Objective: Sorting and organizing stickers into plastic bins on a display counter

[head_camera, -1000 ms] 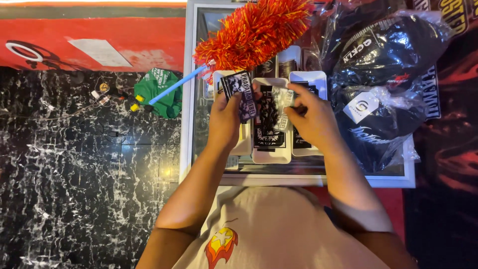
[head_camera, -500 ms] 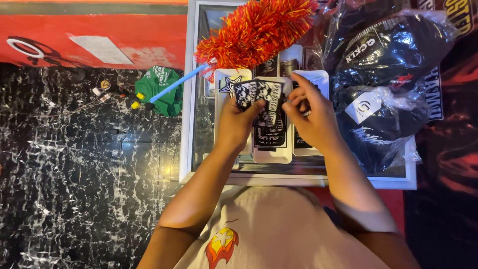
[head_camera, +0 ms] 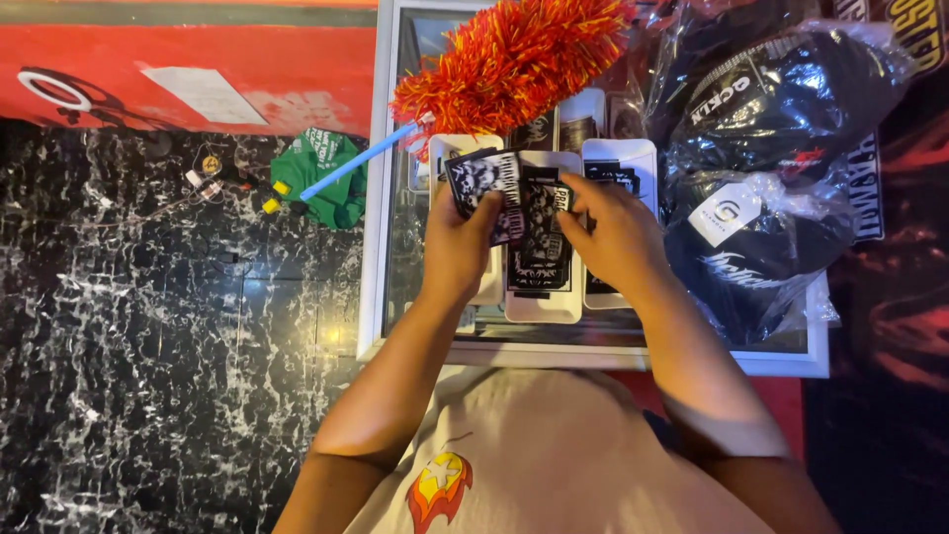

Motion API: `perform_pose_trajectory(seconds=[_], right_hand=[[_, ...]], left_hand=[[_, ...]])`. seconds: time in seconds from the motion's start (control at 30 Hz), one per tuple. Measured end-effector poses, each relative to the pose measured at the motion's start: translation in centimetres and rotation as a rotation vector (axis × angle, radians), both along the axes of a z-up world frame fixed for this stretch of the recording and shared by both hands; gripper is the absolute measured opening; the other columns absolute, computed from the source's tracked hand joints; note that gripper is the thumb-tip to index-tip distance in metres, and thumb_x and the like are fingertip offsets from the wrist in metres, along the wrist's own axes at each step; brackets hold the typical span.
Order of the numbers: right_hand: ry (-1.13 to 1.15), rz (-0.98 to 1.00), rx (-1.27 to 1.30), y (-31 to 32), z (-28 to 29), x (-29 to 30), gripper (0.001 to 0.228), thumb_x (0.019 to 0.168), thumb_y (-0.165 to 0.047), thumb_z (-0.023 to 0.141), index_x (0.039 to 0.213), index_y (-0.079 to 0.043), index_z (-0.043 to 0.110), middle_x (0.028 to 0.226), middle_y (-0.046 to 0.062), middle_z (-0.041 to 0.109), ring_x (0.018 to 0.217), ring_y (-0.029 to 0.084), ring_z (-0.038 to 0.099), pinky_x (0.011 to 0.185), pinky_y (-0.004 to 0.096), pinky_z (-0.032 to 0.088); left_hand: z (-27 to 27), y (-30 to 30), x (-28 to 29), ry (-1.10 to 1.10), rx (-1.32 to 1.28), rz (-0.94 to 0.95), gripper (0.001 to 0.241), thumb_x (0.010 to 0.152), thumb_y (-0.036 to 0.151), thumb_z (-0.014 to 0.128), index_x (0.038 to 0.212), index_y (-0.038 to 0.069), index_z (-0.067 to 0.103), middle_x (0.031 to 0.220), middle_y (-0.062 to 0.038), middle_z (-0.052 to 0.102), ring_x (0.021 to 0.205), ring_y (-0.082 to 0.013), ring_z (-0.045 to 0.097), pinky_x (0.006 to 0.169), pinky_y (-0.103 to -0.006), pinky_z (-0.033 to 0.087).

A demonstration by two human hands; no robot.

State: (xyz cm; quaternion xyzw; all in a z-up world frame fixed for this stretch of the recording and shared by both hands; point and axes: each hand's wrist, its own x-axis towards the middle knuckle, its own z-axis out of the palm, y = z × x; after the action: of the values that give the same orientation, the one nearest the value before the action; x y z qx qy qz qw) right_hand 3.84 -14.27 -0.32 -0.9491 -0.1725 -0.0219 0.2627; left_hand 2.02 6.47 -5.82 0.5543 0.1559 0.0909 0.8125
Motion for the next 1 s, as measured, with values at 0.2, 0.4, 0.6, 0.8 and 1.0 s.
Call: perform_pose_trajectory(seconds=[0.2, 0.4, 0.6, 0.8, 1.0], right_hand=[[-0.028, 0.107, 0.453, 1.1, 3.9, -1.3, 0.059, 0.099, -0.013, 0.069, 0.151, 0.002, 0.047, 0.103, 0.023, 0.066, 0.082, 0.033, 0.066, 0.069, 0.041, 0.052], [0.018, 0.160, 0.467, 0.4, 2.2, -0.9, 0.060, 0.092, -0.001, 0.074, 0.149, -0.007, 0.055, 0.086, 0.017, 0.069, 0.071, 0.033, 0.069, 0.062, 0.041, 0.053], [-0.432, -0.005, 0.441, -1.1, 0.5, -0.7, 0.015, 0.096, -0.006, 0.079, 0.104, -0.003, 0.067, 0.097, 0.014, 0.072, 0.096, 0.039, 0.074, 0.083, 0.045, 0.058], [-0.679, 0.258, 0.439, -0.6, 0.5, -0.7, 0.025, 0.084, 0.013, 0.074, 0.075, -0.009, 0.067, 0.099, 0.006, 0.078, 0.109, 0.037, 0.074, 0.108, 0.052, 0.053], [0.640, -0.067, 1.387, -1.7, 1.3, -0.7, 0.044, 0.100, -0.005, 0.049, 0.144, -0.008, 0.052, 0.104, 0.007, 0.063, 0.077, 0.015, 0.068, 0.069, 0.025, 0.056]], left_hand=[[4.0, -2.0, -0.9, -0.033, -0.024, -0.055, 0.021, 0.085, 0.005, 0.080, 0.099, 0.008, 0.065, 0.085, -0.001, 0.067, 0.078, -0.0102, 0.063, 0.067, -0.0282, 0.056], [1.9, -2.6, -1.6, 0.001, -0.082, -0.094, 0.010, 0.094, 0.004, 0.068, 0.103, 0.003, 0.069, 0.090, -0.008, 0.068, 0.086, -0.0163, 0.063, 0.076, -0.0334, 0.056], [6.4, -2.1, -1.9, -0.008, -0.193, 0.012, 0.010, 0.096, 0.002, 0.060, 0.092, 0.008, 0.067, 0.079, -0.001, 0.060, 0.075, -0.0113, 0.060, 0.068, -0.0267, 0.052], [1.9, -1.4, -0.8, -0.056, -0.198, -0.004, 0.011, 0.098, 0.001, 0.057, 0.098, 0.003, 0.067, 0.080, -0.002, 0.060, 0.075, -0.0122, 0.062, 0.071, -0.0297, 0.055], [-1.4, -0.5, -0.8, 0.004, -0.201, -0.055, 0.003, 0.096, 0.003, 0.064, 0.098, 0.004, 0.066, 0.082, -0.005, 0.064, 0.077, -0.0140, 0.065, 0.069, -0.0314, 0.059]])
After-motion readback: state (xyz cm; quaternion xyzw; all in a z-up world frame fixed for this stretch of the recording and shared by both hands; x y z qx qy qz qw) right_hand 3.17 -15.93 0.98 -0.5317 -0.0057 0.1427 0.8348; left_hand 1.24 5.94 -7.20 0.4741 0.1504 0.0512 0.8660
